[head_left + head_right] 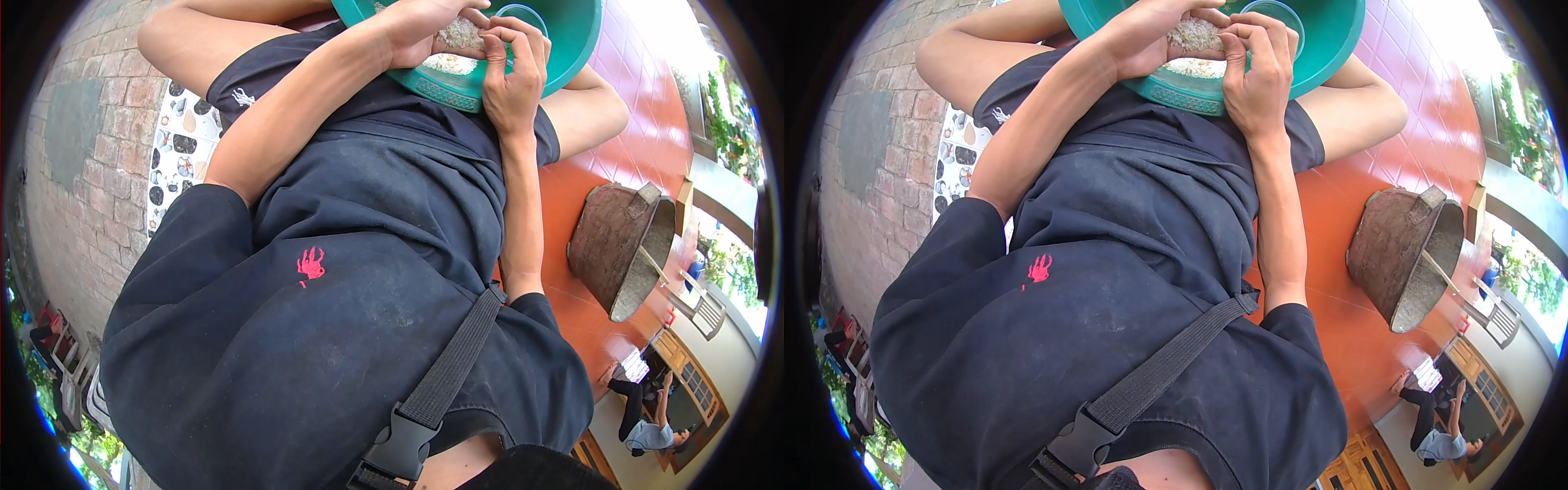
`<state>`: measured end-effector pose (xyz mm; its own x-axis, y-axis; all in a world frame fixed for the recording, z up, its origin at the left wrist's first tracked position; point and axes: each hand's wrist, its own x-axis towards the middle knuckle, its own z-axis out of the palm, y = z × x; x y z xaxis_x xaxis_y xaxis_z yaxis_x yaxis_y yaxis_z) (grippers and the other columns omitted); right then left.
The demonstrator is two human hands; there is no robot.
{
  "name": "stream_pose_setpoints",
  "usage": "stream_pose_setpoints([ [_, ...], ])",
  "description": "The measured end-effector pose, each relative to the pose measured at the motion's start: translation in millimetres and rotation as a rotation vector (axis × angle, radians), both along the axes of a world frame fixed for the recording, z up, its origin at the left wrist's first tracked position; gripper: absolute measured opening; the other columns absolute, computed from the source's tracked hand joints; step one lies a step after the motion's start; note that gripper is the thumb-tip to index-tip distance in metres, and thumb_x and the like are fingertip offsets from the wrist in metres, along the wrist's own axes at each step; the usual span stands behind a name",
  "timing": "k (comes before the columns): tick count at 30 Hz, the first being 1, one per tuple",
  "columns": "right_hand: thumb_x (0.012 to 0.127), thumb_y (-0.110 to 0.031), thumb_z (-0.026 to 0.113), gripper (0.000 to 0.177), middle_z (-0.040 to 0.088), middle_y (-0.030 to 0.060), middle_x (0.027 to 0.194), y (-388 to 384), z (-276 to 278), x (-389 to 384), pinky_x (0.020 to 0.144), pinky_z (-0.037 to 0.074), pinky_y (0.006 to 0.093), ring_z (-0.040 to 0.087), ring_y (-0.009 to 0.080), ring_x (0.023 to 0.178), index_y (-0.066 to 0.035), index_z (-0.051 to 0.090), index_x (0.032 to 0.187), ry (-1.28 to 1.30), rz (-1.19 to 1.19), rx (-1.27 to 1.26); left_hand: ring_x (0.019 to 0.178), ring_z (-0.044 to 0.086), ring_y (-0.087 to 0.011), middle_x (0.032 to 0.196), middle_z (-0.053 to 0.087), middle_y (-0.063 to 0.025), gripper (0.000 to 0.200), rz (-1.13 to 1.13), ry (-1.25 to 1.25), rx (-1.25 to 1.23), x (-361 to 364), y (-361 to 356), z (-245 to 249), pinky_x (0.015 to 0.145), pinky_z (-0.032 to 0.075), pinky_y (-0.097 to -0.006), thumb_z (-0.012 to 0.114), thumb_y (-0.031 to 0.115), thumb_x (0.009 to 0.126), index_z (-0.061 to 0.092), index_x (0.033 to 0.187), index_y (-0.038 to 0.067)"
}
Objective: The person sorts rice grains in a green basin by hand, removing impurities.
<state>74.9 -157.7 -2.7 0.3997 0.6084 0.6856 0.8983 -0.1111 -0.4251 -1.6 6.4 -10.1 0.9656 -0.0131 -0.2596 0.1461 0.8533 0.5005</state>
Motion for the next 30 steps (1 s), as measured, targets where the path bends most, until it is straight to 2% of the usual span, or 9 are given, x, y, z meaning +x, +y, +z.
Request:
stream_pose_setpoints([
  [2,0.096,-0.011,0.070,0.007,0.069,0.0076,0.109,-0.1,1.4,0.3,0.092,0.046,0.0386,0.058,0.0275,0.104,-0.004,0.070,0.095,-0.007,0.003,0.002,0.088,0.071,-0.0232,0.101,0.067,-0.0130,0.033,0.097,0.159,0.232,-3.4,-9.6,20.7,0.082,0.063,-0.0376,0.057,0.028,0.106,0.063,0.108,-0.005],
  [7,0.095,-0.009,0.069,0.007,0.067,0.0109,0.112,-2.7,0.4,1.2,0.095,0.044,0.0395,0.057,0.0297,0.107,-0.003,0.069,0.098,0.034,-0.080,0.080,0.087,0.072,-0.0234,0.096,0.070,-0.0129,0.038,0.031,0.158,0.174,-2.5,-8.5,28.1,0.081,0.063,-0.0359,0.052,0.029,0.108,0.065,0.110,-0.007],
  [9,0.093,-0.008,0.069,0.010,0.065,0.0138,0.117,-3.2,-2.1,5.2,0.098,0.042,0.0397,0.055,0.0307,0.112,-0.004,0.069,0.101,0.123,-0.338,0.239,0.087,0.072,-0.0234,0.094,0.071,-0.0130,0.040,0.005,0.182,0.151,-3.3,-7.9,35.4,0.081,0.063,-0.0353,0.051,0.029,0.108,0.066,0.110,-0.007],
  [11,0.091,-0.007,0.068,0.015,0.062,0.0155,0.121,-5.1,-1.0,2.8,0.101,0.041,0.0401,0.053,0.0301,0.115,-0.005,0.069,0.106,0.193,-0.333,0.230,0.086,0.072,-0.0237,0.092,0.071,-0.0138,0.042,-0.022,0.206,0.137,-3.0,-8.2,37.7,0.080,0.063,-0.0354,0.049,0.030,0.109,0.066,0.112,-0.008],
  [14,0.089,-0.009,0.072,0.016,0.063,0.0121,0.120,-5.8,0.6,2.1,0.099,0.042,0.0393,0.054,0.0295,0.114,-0.007,0.072,0.104,0.044,-0.203,0.127,0.084,0.071,-0.0228,0.092,0.070,-0.0127,0.039,0.017,0.089,0.185,0.1,-5.4,13.4,0.078,0.061,-0.0348,0.050,0.029,0.108,0.066,0.110,-0.006],
  [16,0.089,-0.013,0.077,0.016,0.066,0.0086,0.121,-6.0,7.0,-5.4,0.094,0.047,0.0367,0.055,0.0258,0.115,-0.009,0.076,0.104,-0.092,-0.013,-0.012,0.084,0.070,-0.0222,0.093,0.069,-0.0119,0.037,0.030,0.095,0.241,-3.6,-6.3,16.7,0.078,0.060,-0.0344,0.051,0.030,0.108,0.066,0.108,-0.005],
  [19,0.085,-0.015,0.082,0.017,0.066,0.0060,0.121,-2.6,5.5,-10.7,0.096,0.046,0.0371,0.055,0.0256,0.114,-0.010,0.077,0.100,-0.059,0.056,-0.044,0.084,0.068,-0.0210,0.096,0.068,-0.0105,0.034,0.046,0.124,0.267,-5.1,-8.3,22.4,0.076,0.057,-0.0337,0.052,0.030,0.107,0.065,0.107,-0.002],
  [23,0.082,-0.014,0.084,0.017,0.067,0.0048,0.120,-0.3,9.1,-11.1,0.094,0.047,0.0371,0.055,0.0266,0.113,-0.010,0.077,0.097,-0.130,0.070,-0.069,0.084,0.065,-0.0186,0.098,0.067,-0.0086,0.031,0.023,0.087,0.311,0.1,-7.2,8.4,0.076,0.053,-0.0330,0.053,0.030,0.107,0.064,0.109,0.001],
  [30,0.081,-0.012,0.083,0.016,0.068,0.0058,0.118,3.0,6.2,-10.1,0.094,0.046,0.0371,0.057,0.0267,0.111,-0.009,0.077,0.096,-0.122,0.059,-0.065,0.087,0.062,-0.0151,0.099,0.066,-0.0050,0.029,-0.012,0.119,0.320,-3.4,-11.2,22.5,0.077,0.050,-0.0312,0.050,0.029,0.108,0.065,0.109,0.003],
])
